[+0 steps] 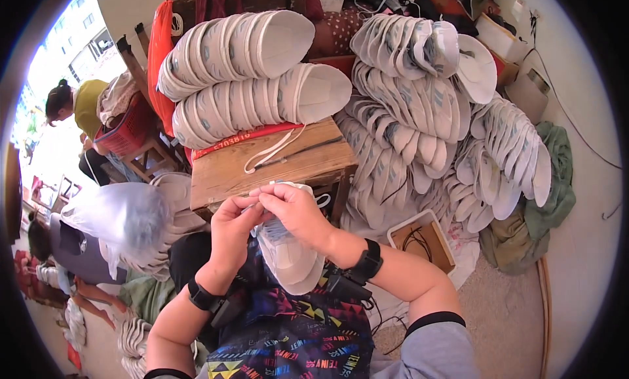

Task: The recorder is lacing a white sneaker on a wooden workbench.

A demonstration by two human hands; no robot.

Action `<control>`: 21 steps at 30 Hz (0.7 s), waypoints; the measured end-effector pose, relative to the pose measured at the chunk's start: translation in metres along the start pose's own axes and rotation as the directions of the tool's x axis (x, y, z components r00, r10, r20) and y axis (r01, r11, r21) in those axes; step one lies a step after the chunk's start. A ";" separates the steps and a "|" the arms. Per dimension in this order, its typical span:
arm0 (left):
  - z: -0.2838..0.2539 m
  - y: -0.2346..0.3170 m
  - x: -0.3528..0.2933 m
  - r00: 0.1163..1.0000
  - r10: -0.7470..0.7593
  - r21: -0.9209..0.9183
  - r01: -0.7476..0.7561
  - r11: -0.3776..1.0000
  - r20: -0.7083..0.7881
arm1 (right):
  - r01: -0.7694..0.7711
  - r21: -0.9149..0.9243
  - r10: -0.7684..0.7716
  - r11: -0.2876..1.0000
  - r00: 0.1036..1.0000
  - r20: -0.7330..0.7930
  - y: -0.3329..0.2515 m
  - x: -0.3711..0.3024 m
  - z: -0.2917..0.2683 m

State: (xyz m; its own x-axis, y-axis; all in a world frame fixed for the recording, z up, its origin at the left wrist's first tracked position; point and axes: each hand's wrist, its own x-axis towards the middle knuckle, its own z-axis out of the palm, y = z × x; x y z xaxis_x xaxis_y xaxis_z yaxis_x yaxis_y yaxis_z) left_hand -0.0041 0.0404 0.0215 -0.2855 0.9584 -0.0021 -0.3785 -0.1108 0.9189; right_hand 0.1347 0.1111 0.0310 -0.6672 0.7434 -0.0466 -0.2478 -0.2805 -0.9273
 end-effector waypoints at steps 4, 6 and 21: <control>-0.005 0.003 -0.002 0.996 -0.068 0.018 0.067 0.998 0.061 | 0.159 -0.230 -0.176 0.960 0.983 -0.058 0.011 0.004 -0.006; -0.013 0.009 0.002 0.993 -0.080 0.037 0.077 0.996 0.092 | 0.190 -0.104 -0.201 0.976 0.975 -0.100 -0.004 0.010 -0.016; -0.102 0.039 -0.001 0.965 -0.227 -0.340 0.172 0.924 -0.128 | 0.042 -0.156 -0.081 0.987 0.963 -0.255 -0.062 0.000 -0.099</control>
State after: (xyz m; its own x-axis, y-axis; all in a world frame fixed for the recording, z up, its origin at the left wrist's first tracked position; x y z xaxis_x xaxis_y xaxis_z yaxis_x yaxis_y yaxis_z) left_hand -0.1082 0.0084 0.0176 -0.3023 0.9167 -0.2611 -0.6985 -0.0267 0.7151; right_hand 0.2197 0.1887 0.0519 -0.4432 0.8941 -0.0645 -0.1629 -0.1511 -0.9750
